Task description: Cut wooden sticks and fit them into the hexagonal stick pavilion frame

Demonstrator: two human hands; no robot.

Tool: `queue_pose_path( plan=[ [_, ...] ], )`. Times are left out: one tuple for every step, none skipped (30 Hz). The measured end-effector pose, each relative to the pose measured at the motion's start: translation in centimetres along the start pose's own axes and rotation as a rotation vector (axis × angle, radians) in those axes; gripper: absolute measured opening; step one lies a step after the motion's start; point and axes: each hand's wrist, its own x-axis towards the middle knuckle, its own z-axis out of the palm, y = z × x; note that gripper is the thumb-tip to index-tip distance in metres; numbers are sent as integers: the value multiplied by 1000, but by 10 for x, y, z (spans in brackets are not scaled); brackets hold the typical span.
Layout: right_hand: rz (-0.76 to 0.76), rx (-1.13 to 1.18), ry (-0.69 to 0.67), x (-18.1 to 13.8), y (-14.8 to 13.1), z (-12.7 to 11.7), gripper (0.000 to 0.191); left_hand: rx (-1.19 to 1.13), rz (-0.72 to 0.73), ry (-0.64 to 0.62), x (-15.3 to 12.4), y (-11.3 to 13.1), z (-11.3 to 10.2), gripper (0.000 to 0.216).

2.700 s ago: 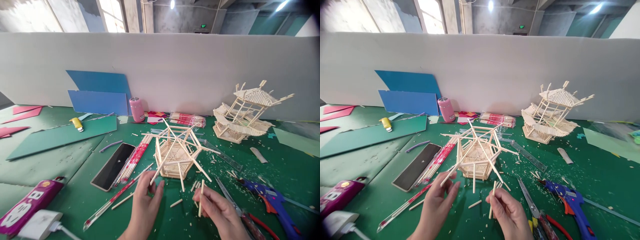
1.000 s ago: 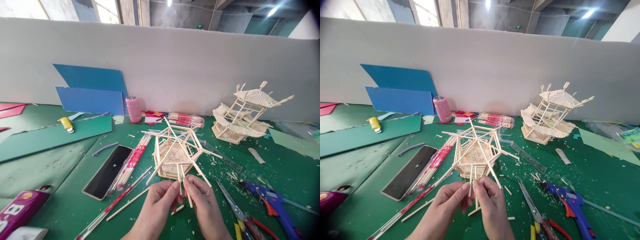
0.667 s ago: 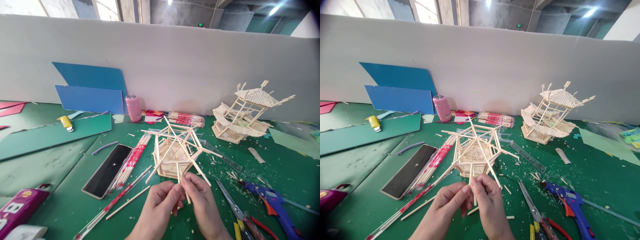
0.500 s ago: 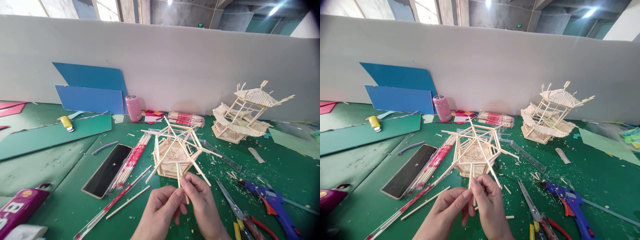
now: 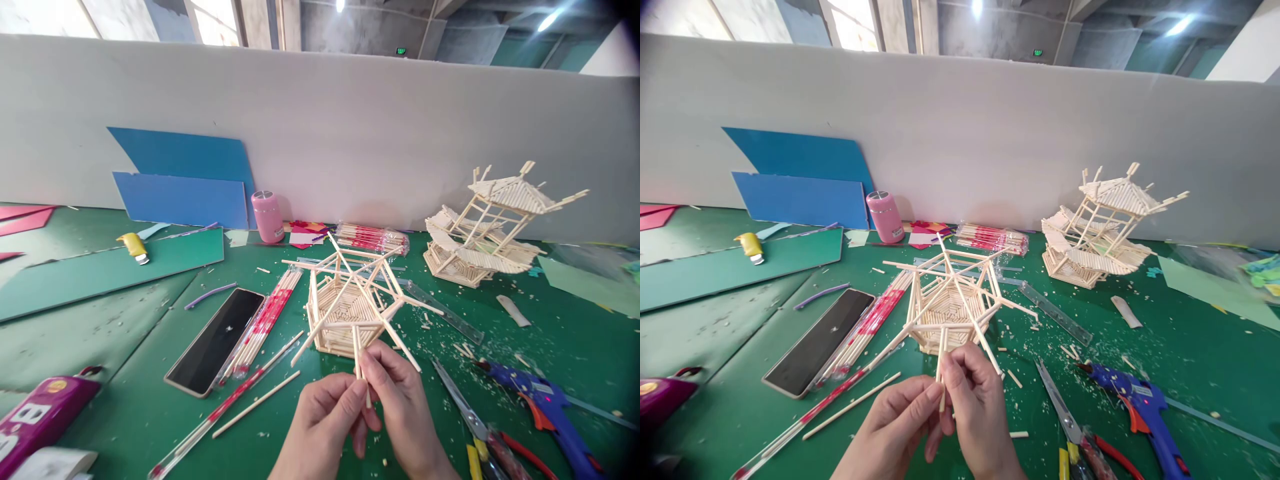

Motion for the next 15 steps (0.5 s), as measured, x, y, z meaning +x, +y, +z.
queue_pose_path(
  plan=[
    [-3,-12,4,0,0,0,34,0,-1,-2,0,0,0,34],
    [-3,-20,10,0,0,0,33,-1,-3,-1,0,1,0,35],
    [-2,-26,14,0,0,0,33,-2,-5,0,-1,1,0,35],
    [1,-30,18,0,0,0,33,-2,-6,0,-1,1,0,35],
    [3,-31,20,0,0,0,32,-2,-6,1,0,1,0,34],
    [6,-29,20,0,1,1,32,-1,-5,1,0,1,0,34],
    [7,-22,20,0,1,1,32,1,-4,0,1,1,0,34],
    [9,-14,19,0,1,1,32,1,-5,-2,1,1,0,34],
    [11,-5,18,0,1,2,32,2,-8,-6,2,1,0,35],
    [13,1,18,0,1,2,32,2,-10,-10,2,0,0,35],
    [15,5,19,0,1,2,32,1,-13,-12,2,0,0,36],
    [17,2,20,0,0,2,32,0,-13,-12,3,0,-1,36],
    [17,-4,19,0,0,2,32,-2,-13,-11,3,-1,-1,36],
    [15,-14,17,0,-1,2,33,-4,-13,-9,3,-1,-1,36],
    [13,-23,12,0,-1,2,33,-6,-14,-10,3,-1,-1,36]
  ],
)
